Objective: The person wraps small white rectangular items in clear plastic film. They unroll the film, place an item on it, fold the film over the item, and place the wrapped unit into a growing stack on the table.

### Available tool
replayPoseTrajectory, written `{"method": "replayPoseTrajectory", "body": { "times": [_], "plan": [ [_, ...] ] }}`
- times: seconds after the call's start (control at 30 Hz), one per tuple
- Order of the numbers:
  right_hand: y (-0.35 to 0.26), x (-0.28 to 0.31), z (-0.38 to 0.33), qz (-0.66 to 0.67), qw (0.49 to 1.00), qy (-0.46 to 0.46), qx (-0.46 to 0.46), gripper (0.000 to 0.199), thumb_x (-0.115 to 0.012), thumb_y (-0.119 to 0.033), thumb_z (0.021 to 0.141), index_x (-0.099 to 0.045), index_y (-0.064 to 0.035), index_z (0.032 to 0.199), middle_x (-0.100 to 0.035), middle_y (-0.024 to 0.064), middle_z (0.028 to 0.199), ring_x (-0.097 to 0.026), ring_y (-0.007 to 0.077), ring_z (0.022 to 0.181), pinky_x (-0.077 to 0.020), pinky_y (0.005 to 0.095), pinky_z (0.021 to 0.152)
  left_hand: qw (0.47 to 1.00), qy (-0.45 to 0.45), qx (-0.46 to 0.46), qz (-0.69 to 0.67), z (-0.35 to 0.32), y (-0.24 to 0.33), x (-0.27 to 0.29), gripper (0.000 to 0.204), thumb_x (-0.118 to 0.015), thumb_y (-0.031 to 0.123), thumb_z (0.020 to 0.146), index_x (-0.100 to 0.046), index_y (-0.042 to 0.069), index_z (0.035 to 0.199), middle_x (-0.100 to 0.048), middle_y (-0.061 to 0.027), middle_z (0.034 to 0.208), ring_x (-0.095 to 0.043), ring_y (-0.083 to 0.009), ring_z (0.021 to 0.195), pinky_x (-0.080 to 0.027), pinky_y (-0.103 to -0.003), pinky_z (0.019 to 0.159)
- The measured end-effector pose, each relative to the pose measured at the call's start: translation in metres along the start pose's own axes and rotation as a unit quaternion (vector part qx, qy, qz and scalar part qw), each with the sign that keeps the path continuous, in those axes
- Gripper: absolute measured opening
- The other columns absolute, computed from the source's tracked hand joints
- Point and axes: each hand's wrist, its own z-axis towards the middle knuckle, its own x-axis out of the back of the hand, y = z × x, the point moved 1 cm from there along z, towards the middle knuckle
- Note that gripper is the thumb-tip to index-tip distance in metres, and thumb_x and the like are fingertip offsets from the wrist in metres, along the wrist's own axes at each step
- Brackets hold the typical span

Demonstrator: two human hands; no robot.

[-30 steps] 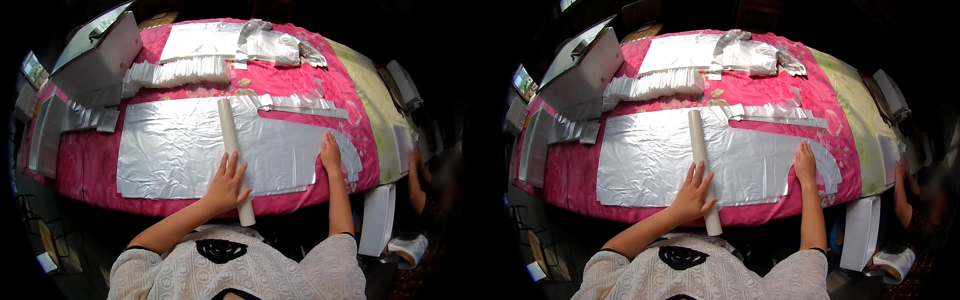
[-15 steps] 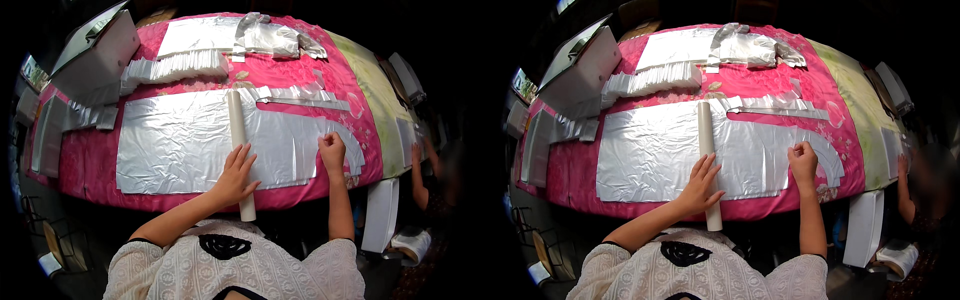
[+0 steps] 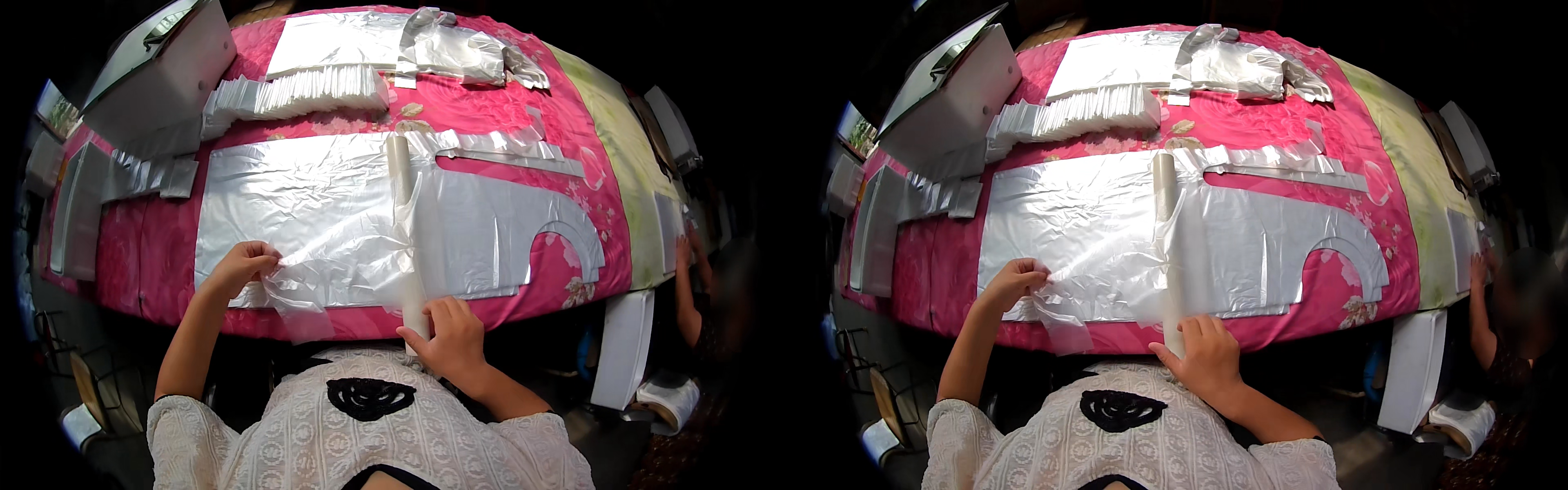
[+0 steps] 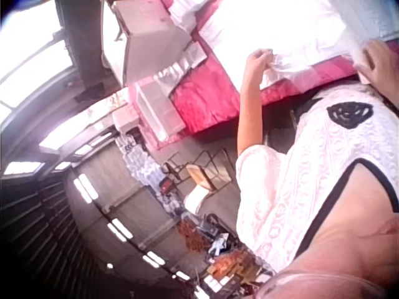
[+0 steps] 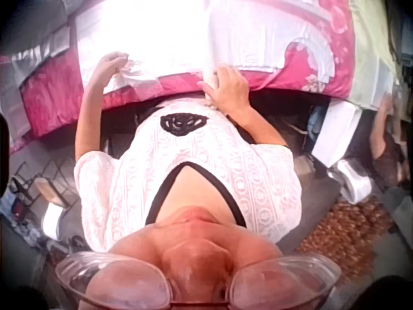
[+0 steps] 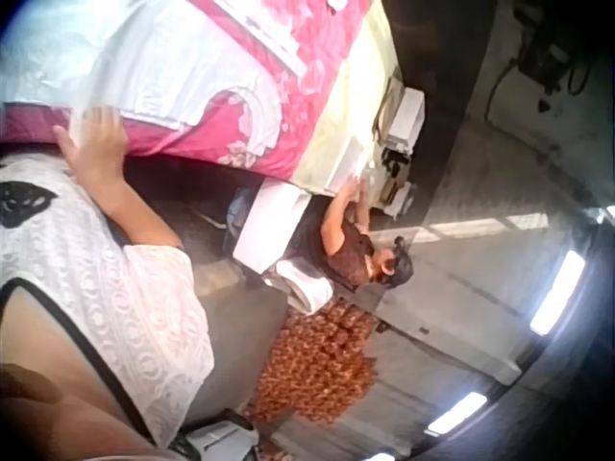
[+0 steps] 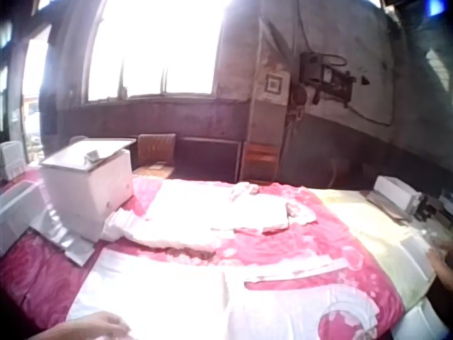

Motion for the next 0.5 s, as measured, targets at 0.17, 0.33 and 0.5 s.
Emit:
{"method": "replayPoseTrajectory", "body": {
  "times": [0.17, 0.33, 0.5],
  "plan": [
    [0.018, -0.018, -0.012, 0.033, 0.966, -0.185, -0.179, 0.048, -0.068, -0.048, 0.071, -0.061, -0.0011, 0.079, -0.062, 0.0164, 0.069, -0.063, 0.0316, 0.067, -0.0486, 0.0394, 0.062, 0.989, 0.094, 0.006, 0.111, -0.013, 0.005, 0.043, 0.007, -0.061, 0.013, 0.079, -0.062, 0.006, 0.082, -0.061, 0.0018, 0.070, -0.050, -0.0046, 0.060, -0.037, -0.020, 0.053],
    [0.031, -0.011, -0.014, 0.149, 0.930, -0.203, -0.267, 0.044, -0.065, -0.040, 0.073, -0.063, 0.0025, 0.084, -0.064, 0.0215, 0.078, -0.064, 0.0343, 0.076, -0.0496, 0.0397, 0.069, 0.976, 0.107, 0.000, 0.188, 0.001, 0.017, 0.052, 0.005, -0.060, 0.008, 0.078, -0.060, 0.004, 0.082, -0.060, 0.0010, 0.070, -0.051, -0.0050, 0.059, -0.039, -0.022, 0.052],
    [0.043, -0.007, -0.021, 0.146, 0.933, -0.187, -0.271, 0.039, -0.064, -0.036, 0.074, -0.064, 0.0016, 0.085, -0.064, 0.0195, 0.076, -0.065, 0.0304, 0.072, -0.0492, 0.0365, 0.066, 0.880, 0.203, -0.087, 0.420, 0.011, 0.024, 0.048, 0.010, -0.059, 0.003, 0.075, -0.059, 0.002, 0.085, -0.062, -0.0060, 0.076, -0.057, -0.0149, 0.065, -0.046, -0.028, 0.060]
  ]
}}
